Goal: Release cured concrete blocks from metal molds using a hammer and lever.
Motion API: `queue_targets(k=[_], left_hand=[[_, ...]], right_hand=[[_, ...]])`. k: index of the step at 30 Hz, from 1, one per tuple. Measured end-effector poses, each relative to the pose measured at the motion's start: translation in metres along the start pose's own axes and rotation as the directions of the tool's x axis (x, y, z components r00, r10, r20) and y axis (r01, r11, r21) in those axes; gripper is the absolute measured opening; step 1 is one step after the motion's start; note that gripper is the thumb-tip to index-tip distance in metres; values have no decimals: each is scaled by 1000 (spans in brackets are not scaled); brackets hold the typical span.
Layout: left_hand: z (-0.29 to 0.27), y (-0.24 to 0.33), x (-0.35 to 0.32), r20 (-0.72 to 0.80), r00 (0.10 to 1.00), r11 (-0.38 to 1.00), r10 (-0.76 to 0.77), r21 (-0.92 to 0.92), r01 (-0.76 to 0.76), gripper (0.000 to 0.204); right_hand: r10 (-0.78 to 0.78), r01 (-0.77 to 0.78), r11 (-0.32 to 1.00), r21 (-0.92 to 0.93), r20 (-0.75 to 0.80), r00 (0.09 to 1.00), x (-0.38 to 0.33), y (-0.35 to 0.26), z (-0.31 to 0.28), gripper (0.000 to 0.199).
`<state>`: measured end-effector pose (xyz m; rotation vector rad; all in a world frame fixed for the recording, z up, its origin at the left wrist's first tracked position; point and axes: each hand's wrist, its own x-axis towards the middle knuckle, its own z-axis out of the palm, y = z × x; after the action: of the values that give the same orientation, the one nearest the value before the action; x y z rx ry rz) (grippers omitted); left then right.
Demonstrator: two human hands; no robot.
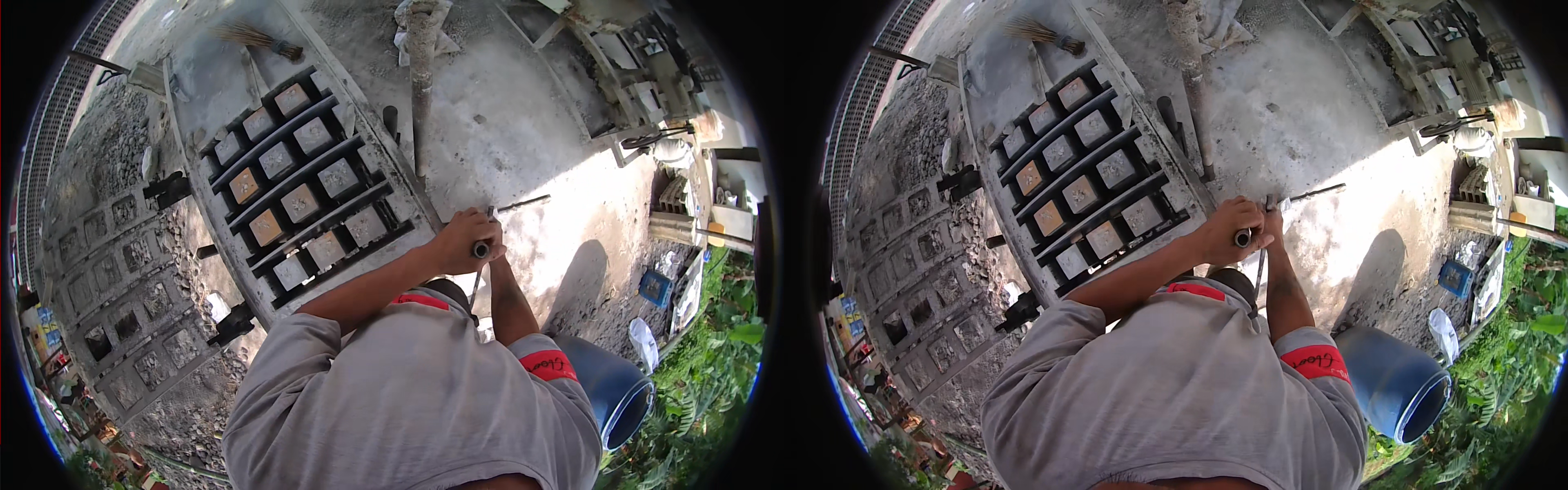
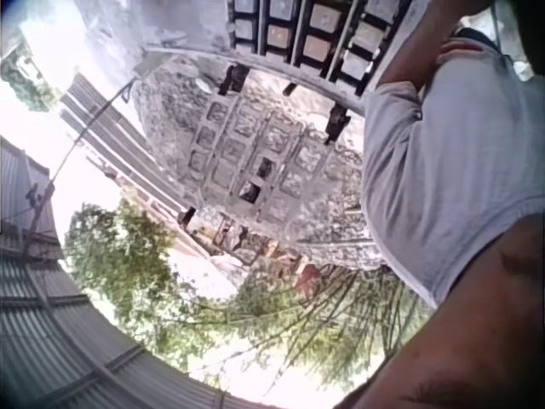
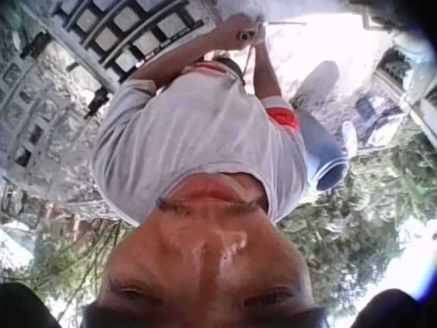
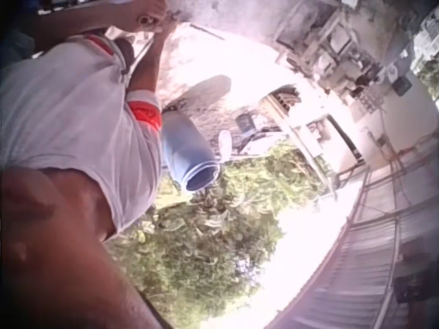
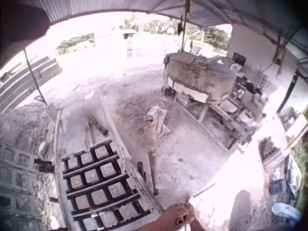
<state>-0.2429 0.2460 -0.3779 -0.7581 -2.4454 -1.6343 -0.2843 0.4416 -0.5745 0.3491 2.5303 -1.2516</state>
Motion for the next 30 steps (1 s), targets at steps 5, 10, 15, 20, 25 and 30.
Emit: queue_targets(k=[5, 10, 15, 20, 25, 30], left_hand=[[32, 32, -52, 152, 974, 981, -165, -77, 179, 38], [79, 53, -74, 711, 679, 850, -184, -232, 473, 90], [174, 99, -57, 760, 633, 195, -146, -605, 772, 89], [345, 98, -31, 434, 644, 431, -630, -494, 755, 31], [432, 121, -32, 235, 514, 293, -825, -600, 744, 22], [481, 85, -56, 229, 219, -79, -948, -839, 539, 20]], right_hand=[[-53, 65, 998, 14, -401, 914, -6, 19, -61, 40], [-439, 289, 886, -361, -458, 773, -46, -9, -155, 34], [-642, 398, 736, -548, -377, 667, -91, 18, -261, 30], [-707, 558, 678, -477, -220, 672, -128, 42, -334, 34], [-536, 534, 843, -59, -170, 827, -170, 95, -429, 26], [-410, 398, 911, -105, -147, 900, -175, 186, -522, 21]])
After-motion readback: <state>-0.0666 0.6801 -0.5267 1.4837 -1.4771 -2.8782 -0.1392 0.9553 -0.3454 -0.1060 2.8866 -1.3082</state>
